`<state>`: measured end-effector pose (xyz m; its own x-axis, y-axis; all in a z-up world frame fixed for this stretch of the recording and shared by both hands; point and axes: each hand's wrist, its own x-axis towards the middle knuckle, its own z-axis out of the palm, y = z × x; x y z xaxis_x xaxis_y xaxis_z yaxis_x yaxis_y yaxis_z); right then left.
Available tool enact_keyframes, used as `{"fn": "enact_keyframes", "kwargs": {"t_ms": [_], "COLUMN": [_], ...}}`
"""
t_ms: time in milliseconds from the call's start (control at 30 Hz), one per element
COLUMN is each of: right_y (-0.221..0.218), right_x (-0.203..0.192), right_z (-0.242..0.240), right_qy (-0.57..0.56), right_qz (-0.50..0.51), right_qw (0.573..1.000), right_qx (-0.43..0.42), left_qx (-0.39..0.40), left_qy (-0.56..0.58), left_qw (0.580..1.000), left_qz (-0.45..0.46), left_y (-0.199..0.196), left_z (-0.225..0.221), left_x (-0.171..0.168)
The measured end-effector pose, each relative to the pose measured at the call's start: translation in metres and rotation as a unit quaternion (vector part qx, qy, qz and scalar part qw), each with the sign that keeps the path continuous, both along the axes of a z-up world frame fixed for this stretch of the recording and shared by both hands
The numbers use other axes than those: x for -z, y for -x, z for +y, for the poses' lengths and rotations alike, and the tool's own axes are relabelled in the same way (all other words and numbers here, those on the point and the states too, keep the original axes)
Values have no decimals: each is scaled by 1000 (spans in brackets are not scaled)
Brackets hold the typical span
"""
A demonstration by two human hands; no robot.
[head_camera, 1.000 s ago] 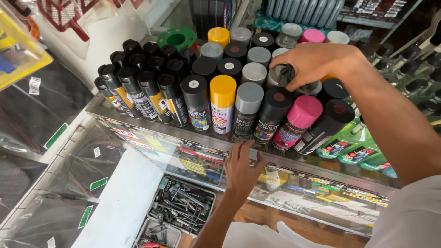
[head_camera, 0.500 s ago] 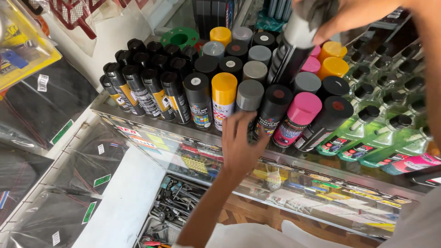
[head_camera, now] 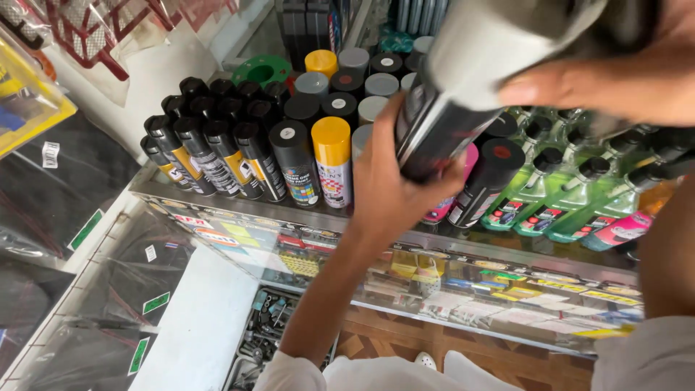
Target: Inspecting and organizing various spray paint cans on a shelf.
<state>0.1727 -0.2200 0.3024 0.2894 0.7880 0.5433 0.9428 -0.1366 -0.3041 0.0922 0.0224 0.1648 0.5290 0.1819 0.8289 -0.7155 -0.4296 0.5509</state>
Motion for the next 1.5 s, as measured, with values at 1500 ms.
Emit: {"fn": "enact_keyframes", "kwargs": {"t_ms": [1500], "right_y": [152], "right_x": [259], "right_z": [79], "right_qy": [-139], "right_qz": [103], "right_qw": [977], "right_qx": [127], "left_qx": [343], "left_qy": [258], "left_qw": [831], "left_qz": [354], "left_y": [96], "left_z": [-17], "left_x": [176]}}
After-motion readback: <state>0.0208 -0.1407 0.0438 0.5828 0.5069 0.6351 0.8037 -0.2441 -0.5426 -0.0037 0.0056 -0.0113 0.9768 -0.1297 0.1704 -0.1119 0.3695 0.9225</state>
